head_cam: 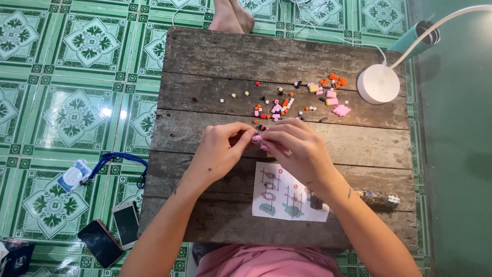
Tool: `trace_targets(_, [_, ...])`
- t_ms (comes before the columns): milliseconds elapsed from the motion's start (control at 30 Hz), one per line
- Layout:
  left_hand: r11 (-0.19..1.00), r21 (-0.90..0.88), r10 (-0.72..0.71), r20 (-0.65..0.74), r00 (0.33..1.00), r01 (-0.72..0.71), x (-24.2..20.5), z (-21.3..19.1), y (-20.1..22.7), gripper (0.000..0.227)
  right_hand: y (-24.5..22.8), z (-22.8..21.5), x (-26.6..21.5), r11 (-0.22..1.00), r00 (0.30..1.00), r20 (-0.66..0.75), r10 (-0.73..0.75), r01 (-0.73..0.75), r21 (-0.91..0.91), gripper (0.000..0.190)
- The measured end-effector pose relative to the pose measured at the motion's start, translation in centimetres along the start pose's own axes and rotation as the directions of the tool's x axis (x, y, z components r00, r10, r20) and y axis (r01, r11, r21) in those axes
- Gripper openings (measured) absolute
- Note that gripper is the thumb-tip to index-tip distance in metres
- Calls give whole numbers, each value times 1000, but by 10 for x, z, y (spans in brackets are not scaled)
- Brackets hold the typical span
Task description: Assembling a small pink toy figure using micro building blocks while following a printed instruction sheet.
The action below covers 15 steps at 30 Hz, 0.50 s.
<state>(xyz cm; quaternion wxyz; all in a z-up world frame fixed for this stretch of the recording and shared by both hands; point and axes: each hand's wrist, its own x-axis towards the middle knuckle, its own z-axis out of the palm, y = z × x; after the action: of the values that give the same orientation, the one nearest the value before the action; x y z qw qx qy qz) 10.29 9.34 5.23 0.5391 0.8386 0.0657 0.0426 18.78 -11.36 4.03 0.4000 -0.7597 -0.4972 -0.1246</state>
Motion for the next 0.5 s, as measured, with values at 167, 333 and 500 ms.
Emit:
trace_targets(167, [995, -88, -54, 27, 998, 56, 1, -2, 3, 24, -2, 0, 1, 1000, 1000, -12, -11, 11, -10, 10])
trace_targets(333, [984, -152, -87, 54, 995, 94, -1, -2, 3, 22, 3, 3, -3, 999, 1000, -15, -14, 14, -29, 9])
trace_targets(500, [978, -173, -103, 80, 992, 115, -1, -4, 8, 22, 1, -3, 0, 1000, 1000, 28, -3, 3, -23, 11])
